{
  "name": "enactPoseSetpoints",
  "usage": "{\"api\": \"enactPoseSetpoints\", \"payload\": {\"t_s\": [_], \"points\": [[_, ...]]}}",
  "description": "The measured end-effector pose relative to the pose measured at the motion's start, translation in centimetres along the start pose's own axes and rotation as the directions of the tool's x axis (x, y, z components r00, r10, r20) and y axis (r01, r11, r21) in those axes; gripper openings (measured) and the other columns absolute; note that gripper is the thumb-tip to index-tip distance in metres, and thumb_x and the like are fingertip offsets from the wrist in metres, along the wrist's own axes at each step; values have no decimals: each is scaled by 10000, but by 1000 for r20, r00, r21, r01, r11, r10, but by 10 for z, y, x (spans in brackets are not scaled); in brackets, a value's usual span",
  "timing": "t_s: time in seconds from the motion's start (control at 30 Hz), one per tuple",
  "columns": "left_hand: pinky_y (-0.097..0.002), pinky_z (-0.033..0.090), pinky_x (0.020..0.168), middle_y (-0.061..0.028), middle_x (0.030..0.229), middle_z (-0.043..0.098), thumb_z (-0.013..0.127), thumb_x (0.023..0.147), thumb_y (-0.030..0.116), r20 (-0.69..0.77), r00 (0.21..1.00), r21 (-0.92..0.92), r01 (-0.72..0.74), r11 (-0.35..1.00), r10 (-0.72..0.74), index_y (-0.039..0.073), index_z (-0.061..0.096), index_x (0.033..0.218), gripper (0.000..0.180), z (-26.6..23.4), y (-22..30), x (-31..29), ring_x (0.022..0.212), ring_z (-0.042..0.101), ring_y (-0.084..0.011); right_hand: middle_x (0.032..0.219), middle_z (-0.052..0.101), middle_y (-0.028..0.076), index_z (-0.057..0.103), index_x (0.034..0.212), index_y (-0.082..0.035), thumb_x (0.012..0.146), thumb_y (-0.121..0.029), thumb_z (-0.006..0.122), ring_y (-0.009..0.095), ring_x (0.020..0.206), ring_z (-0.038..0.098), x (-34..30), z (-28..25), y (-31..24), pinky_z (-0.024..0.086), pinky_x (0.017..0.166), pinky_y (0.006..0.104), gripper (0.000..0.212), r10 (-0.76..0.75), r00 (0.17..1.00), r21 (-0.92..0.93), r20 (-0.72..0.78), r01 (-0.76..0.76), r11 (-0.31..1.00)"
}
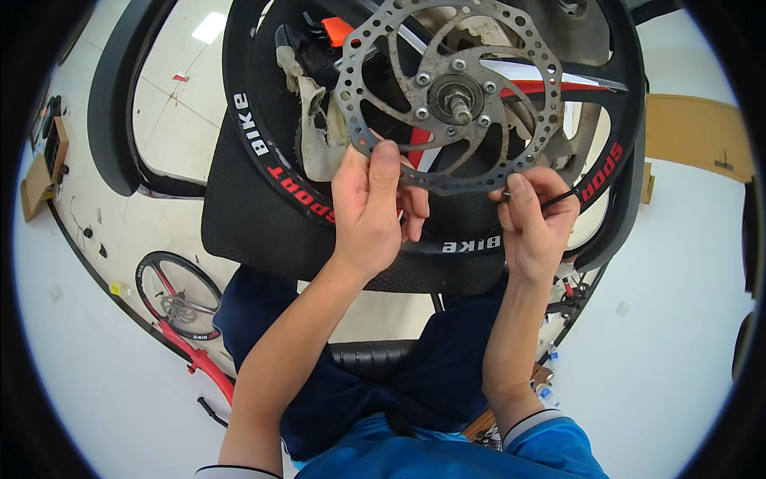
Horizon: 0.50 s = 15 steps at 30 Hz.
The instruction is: The person assembles a bicycle wheel by attaching a disc brake rotor to the hub using bolts and a hex key. The person tightens the bolts in sequence and rotates the wheel to check alignment.
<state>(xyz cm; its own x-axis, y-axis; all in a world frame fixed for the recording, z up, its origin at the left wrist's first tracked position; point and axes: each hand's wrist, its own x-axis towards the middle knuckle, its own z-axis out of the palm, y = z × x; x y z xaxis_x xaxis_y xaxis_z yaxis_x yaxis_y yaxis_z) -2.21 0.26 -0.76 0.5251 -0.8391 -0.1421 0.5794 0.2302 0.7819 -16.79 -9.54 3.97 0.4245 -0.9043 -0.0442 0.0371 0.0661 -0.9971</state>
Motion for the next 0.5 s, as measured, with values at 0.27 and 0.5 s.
{"api": "enactPoseSetpoints", "payload": {"t_s": [0.27,0.5], "points": [[-203,364,392,-61,635,583,422,1079,401,0,995,-1,97,995,-97,103,438,973,317,-5,4,-1,430,513,-91,754,707,112,689,880,80,809,39,738,36,556,514,0,-26,-22,438,569,168,96,46,993,-201,110,-23,979],[-231,422,440,-114,676,602,341,1083,481,39,987,154,145,977,-153,31,508,951,498,-17,7,2,500,565,-141,788,716,71,698,839,17,741,32,764,-16,481,392,-23,9,-41,240,450,161,119,-185,947,-439,262,287,852]]}}
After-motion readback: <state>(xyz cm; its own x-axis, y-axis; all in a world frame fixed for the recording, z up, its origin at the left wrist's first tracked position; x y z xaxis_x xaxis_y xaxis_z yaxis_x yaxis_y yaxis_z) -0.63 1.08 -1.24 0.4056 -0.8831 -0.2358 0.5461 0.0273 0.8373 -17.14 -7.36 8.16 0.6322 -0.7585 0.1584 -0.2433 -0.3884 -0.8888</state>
